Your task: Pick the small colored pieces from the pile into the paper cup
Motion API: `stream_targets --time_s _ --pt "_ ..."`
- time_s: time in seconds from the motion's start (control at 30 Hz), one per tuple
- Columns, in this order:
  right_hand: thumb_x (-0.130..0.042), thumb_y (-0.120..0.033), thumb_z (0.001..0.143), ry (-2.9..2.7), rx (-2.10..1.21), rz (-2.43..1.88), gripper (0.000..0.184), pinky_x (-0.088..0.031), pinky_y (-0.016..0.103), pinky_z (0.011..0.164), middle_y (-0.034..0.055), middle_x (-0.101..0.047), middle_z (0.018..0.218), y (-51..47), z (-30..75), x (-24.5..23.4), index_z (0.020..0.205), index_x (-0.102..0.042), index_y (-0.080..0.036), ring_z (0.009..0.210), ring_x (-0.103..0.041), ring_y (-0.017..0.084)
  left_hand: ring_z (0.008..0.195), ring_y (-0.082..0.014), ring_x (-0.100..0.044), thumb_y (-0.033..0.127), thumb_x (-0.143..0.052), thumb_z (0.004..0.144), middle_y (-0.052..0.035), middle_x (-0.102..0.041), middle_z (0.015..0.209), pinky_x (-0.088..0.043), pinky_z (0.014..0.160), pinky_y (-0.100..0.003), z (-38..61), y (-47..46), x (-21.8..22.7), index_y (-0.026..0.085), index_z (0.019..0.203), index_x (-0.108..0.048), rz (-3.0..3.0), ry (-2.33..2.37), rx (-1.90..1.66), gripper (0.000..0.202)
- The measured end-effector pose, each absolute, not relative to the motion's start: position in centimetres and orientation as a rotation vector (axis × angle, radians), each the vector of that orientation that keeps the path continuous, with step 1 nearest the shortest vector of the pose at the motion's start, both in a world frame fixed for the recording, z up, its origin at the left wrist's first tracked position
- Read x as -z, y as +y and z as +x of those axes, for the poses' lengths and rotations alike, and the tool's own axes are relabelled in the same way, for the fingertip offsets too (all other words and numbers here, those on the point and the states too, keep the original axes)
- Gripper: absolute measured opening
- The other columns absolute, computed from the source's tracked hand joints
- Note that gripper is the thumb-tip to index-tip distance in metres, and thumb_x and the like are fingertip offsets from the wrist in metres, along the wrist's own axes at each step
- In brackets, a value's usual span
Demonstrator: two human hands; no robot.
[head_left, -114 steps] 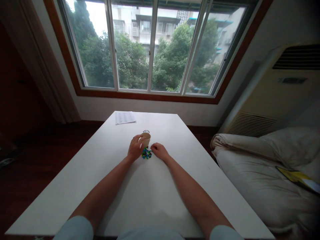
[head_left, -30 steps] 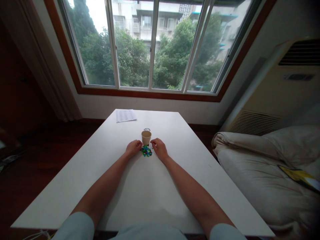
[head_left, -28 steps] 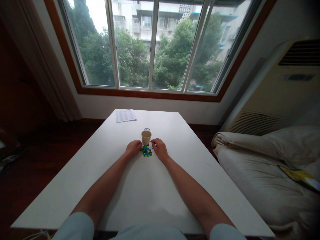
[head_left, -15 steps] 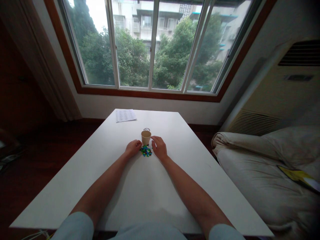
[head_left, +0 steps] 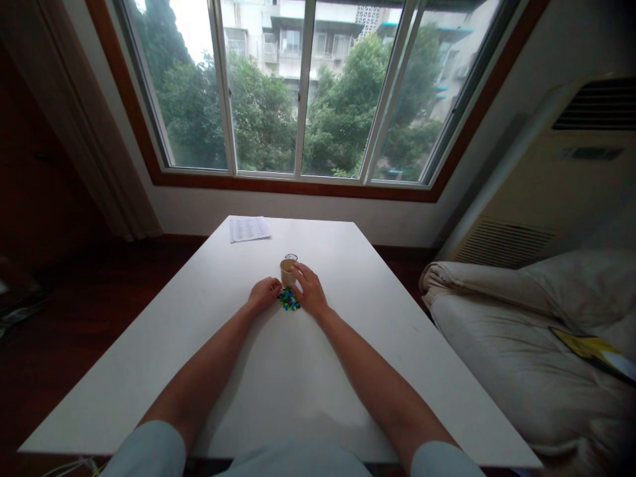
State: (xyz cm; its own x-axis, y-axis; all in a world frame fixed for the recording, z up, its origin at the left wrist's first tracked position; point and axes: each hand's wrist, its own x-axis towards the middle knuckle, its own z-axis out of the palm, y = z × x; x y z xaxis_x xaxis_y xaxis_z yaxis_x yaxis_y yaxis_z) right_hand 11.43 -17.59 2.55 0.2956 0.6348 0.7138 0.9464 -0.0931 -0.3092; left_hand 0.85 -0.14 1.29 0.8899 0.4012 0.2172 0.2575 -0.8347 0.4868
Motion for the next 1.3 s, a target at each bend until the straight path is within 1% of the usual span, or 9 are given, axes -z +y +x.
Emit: stream_targets --time_s 0.1,0.23,0.3,0.37,0.43,0.53,0.83,1.03,1.3 --pt "-0.051 -0.030 0.097 -1.408 0.513 -1.816 0.048 -0.034 0.051 0.116 0.0080 -0.043 0.151 -17.9 11.6 -2.6 0.145 -0.047 -0.027 0.142 -0.035 0.027 0.086 -0.0173 -0.061 0.032 -0.051 0.090 -0.0045 -0.071 0.096 -0.043 0.076 -0.026 0.9 -0.1 -1.2 0.022 0.093 -0.073 2.595 0.487 -0.436 0.023" --pt "-0.049 -0.027 0.097 -1.269 0.520 -1.826 0.040 -0.039 0.050 0.112 0.0105 -0.052 0.140 -18.7 12.5 -2.5 0.137 -0.055 -0.025 0.132 -0.045 0.026 0.088 -0.0173 -0.061 0.032 -0.052 0.089 -0.0044 -0.071 0.097 -0.042 0.076 -0.026 0.9 0.0 -1.1 0.023 0.094 -0.073 2.587 0.512 -0.422 0.023" --pt "-0.048 -0.024 0.096 -1.210 0.517 -1.853 0.033 -0.043 0.047 0.107 0.0113 -0.059 0.129 -19.1 13.4 -2.1 0.127 -0.061 -0.023 0.123 -0.050 0.026 0.088 -0.0171 -0.061 0.032 -0.052 0.089 -0.0043 -0.071 0.097 -0.042 0.075 -0.025 1.0 0.0 -1.1 0.023 0.094 -0.073 2.588 0.504 -0.424 0.023" --pt "-0.046 -0.018 0.095 -1.192 0.462 -1.912 0.027 -0.047 0.041 0.098 0.0095 -0.065 0.110 -19.4 14.3 -1.5 0.111 -0.068 -0.021 0.108 -0.056 0.023 0.088 -0.0171 -0.062 0.031 -0.051 0.089 -0.0043 -0.071 0.098 -0.042 0.074 -0.025 1.0 0.1 -1.1 0.023 0.095 -0.073 2.586 0.503 -0.425 0.024" --pt "-0.050 -0.016 0.093 -1.227 0.352 -2.004 0.022 -0.048 0.035 0.088 0.0063 -0.065 0.094 -19.6 15.2 -0.8 0.099 -0.070 -0.021 0.093 -0.058 0.020 0.088 -0.0171 -0.062 0.031 -0.051 0.089 -0.0043 -0.072 0.098 -0.042 0.074 -0.025 1.0 0.1 -1.1 0.023 0.095 -0.073 2.584 0.514 -0.416 0.023" --pt "-0.060 -0.017 0.087 -1.318 0.230 -2.105 0.013 -0.045 0.029 0.079 0.0034 -0.062 0.084 -19.6 15.8 0.0 0.090 -0.071 -0.022 0.086 -0.056 0.018 0.089 -0.0171 -0.062 0.031 -0.052 0.089 -0.0041 -0.072 0.098 -0.042 0.076 -0.025 1.0 0.1 -1.2 0.023 0.095 -0.073 2.580 0.530 -0.401 0.023" --pt "-0.066 -0.021 0.085 -1.358 0.284 -2.200 0.005 -0.040 0.027 0.075 0.0041 -0.060 0.085 -19.1 15.1 0.4 0.087 -0.070 -0.022 0.086 -0.053 0.018 0.088 -0.0172 -0.062 0.032 -0.052 0.090 -0.0045 -0.072 0.098 -0.042 0.075 -0.025 1.0 0.2 -1.1 0.023 0.094 -0.073 2.585 0.511 -0.412 0.023" --pt "-0.058 -0.018 0.090 -1.375 0.363 -2.199 0.010 -0.039 0.027 0.075 0.0057 -0.060 0.087 -18.9 14.6 0.5 0.083 -0.065 -0.021 0.087 -0.052 0.019 0.089 -0.0174 -0.062 0.031 -0.052 0.090 -0.0045 -0.071 0.099 -0.041 0.075 -0.025 1.0 0.2 -1.0 0.023 0.096 -0.073 2.595 0.502 -0.424 0.024" --pt "-0.046 -0.021 0.096 -1.206 0.310 -2.090 0.014 -0.038 0.026 0.070 0.0020 -0.062 0.082 -18.5 14.0 0.5 0.096 -0.060 -0.022 0.074 -0.053 0.016 0.088 -0.0175 -0.062 0.032 -0.051 0.090 -0.0046 -0.071 0.098 -0.041 0.073 -0.026 1.1 0.3 -0.8 0.023 0.097 -0.073 2.606 0.492 -0.427 0.025"
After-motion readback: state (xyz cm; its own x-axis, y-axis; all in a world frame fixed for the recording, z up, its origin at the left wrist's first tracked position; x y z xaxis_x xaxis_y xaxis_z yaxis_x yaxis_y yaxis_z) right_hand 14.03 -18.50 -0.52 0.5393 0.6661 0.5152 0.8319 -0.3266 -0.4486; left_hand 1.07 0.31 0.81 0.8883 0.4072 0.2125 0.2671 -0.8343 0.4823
